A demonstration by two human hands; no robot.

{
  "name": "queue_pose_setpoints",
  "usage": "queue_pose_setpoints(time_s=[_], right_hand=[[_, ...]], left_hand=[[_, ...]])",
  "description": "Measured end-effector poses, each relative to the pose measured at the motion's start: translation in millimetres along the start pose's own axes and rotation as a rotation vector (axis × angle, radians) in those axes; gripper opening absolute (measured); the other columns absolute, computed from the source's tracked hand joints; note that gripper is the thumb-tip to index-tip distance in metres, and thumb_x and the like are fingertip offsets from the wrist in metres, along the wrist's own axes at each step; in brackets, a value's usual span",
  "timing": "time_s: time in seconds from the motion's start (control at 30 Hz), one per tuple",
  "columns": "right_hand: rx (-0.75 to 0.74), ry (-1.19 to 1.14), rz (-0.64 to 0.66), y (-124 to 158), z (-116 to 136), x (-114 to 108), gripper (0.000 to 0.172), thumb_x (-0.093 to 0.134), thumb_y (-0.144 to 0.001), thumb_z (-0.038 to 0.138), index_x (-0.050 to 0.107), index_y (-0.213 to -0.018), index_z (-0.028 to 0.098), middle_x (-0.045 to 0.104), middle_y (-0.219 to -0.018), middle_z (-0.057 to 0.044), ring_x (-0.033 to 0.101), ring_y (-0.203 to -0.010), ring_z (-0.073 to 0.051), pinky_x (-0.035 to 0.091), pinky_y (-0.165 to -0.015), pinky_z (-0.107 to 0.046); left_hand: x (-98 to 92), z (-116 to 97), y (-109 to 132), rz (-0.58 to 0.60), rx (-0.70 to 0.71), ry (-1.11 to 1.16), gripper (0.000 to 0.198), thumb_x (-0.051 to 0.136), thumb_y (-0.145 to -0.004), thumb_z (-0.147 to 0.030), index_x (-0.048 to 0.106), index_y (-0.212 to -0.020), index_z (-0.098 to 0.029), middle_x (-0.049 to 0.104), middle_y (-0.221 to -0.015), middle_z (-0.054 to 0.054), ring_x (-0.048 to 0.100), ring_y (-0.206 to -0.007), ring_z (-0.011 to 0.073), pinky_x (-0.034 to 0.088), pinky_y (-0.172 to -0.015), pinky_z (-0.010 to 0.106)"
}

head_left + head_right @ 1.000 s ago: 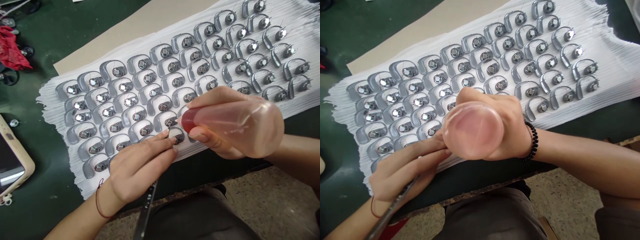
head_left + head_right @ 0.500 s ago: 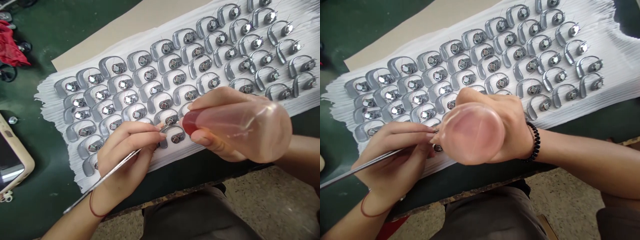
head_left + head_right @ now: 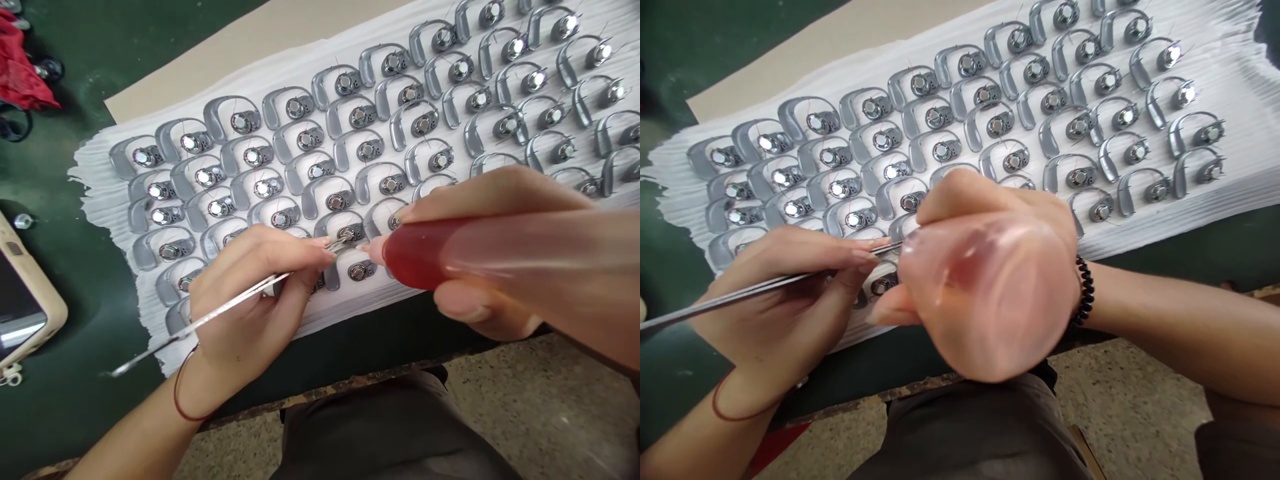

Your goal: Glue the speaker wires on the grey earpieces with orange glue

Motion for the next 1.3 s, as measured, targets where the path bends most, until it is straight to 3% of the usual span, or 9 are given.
queue_pose_setpoints(time_s=[0.13, 0.27, 0.4, 0.57, 0.77, 0.97, 1.17, 1.3], right_hand=[[-0.083, 0.025, 0.023, 2.5, 2.9, -4.4, 0.029, 0.067, -0.070, 0.027, 0.054, -0.094, 0.019, 0.060, -0.077, -0.002, 0.058, -0.065, -0.012, 0.044, -0.050, -0.022], [-0.048, -0.010, 0.011, -2.7, -2.8, 5.3, 0.026, 0.067, -0.068, 0.025, 0.053, -0.089, 0.020, 0.060, -0.074, -0.001, 0.056, -0.058, -0.010, 0.040, -0.048, -0.022], [0.067, -0.020, -0.093, -11.9, -1.9, 6.8, 0.029, 0.070, -0.064, 0.039, 0.052, -0.074, 0.018, 0.057, -0.058, 0.000, 0.050, -0.047, -0.009, 0.035, -0.043, -0.023], [0.134, -0.019, -0.084, -17.8, -3.6, 9.7, 0.042, 0.071, -0.058, 0.052, 0.051, -0.069, 0.017, 0.056, -0.054, -0.001, 0.048, -0.044, -0.010, 0.034, -0.042, -0.025], [-0.072, 0.024, -0.354, -4.6, -1.6, 8.3, 0.031, 0.063, -0.070, 0.046, 0.050, -0.070, 0.018, 0.057, -0.058, 0.001, 0.047, -0.044, -0.008, 0.031, -0.041, -0.025], [-0.084, -0.021, -0.337, -5.3, -4.7, 7.7, 0.026, 0.063, -0.070, 0.042, 0.048, -0.069, 0.020, 0.057, -0.056, 0.003, 0.048, -0.043, -0.008, 0.035, -0.039, -0.024], [-0.188, -0.042, -0.017, -16.0, -3.5, 6.8, 0.026, 0.070, -0.067, 0.031, 0.050, -0.076, 0.019, 0.064, -0.065, 0.001, 0.059, -0.052, -0.009, 0.051, -0.052, -0.023], [-0.258, -0.106, -0.182, -13.8, 0.2, 2.5, 0.036, 0.073, -0.061, 0.042, 0.055, -0.079, 0.016, 0.063, -0.064, 0.001, 0.059, -0.054, -0.007, 0.047, -0.045, -0.019]], left_hand=[[-0.4, 1.7, -1.6, 0.010, -0.039, -0.016, 0.025, 0.064, -0.070, 0.003, 0.062, -0.082, -0.019, 0.067, -0.080, -0.002, 0.060, -0.072, 0.0096, 0.047, -0.063, 0.027], [-1.5, 1.8, -2.5, 0.007, -0.061, -0.014, 0.023, 0.063, -0.073, -0.001, 0.062, -0.082, -0.022, 0.067, -0.080, -0.003, 0.059, -0.070, 0.0103, 0.047, -0.061, 0.028], [-0.8, 2.6, -2.8, 0.008, -0.047, 0.007, 0.023, 0.063, -0.073, 0.000, 0.062, -0.082, -0.021, 0.067, -0.079, -0.003, 0.059, -0.071, 0.0106, 0.046, -0.061, 0.029], [-1.0, 3.6, -2.0, 0.004, -0.017, 0.003, 0.025, 0.065, -0.071, 0.000, 0.062, -0.084, -0.021, 0.067, -0.080, -0.003, 0.059, -0.069, 0.0100, 0.045, -0.058, 0.028], [-0.7, 4.1, -1.9, 0.012, -0.062, 0.015, 0.026, 0.063, -0.073, 0.000, 0.062, -0.085, -0.023, 0.067, -0.081, -0.004, 0.059, -0.072, 0.0104, 0.046, -0.061, 0.029], [-0.9, 2.9, -2.6, -0.027, -0.062, -0.023, 0.024, 0.062, -0.073, 0.000, 0.062, -0.081, -0.023, 0.067, -0.078, -0.006, 0.059, -0.067, 0.0086, 0.047, -0.056, 0.028], [-0.3, 1.8, -2.6, -0.022, -0.039, -0.027, 0.022, 0.064, -0.071, 0.001, 0.062, -0.079, -0.019, 0.067, -0.079, -0.006, 0.060, -0.070, 0.0089, 0.047, -0.058, 0.028], [-0.8, 2.7, -2.7, -0.037, -0.055, -0.038, 0.023, 0.063, -0.073, 0.002, 0.062, -0.078, -0.021, 0.067, -0.079, -0.007, 0.060, -0.070, 0.0080, 0.048, -0.058, 0.027]])
Point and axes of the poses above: each hand's wrist, its own y-axis away from the middle knuckle, its own x-axis out of the palm, z = x × y, the point moved 6 cm from there along -y, towards the middle knuckle
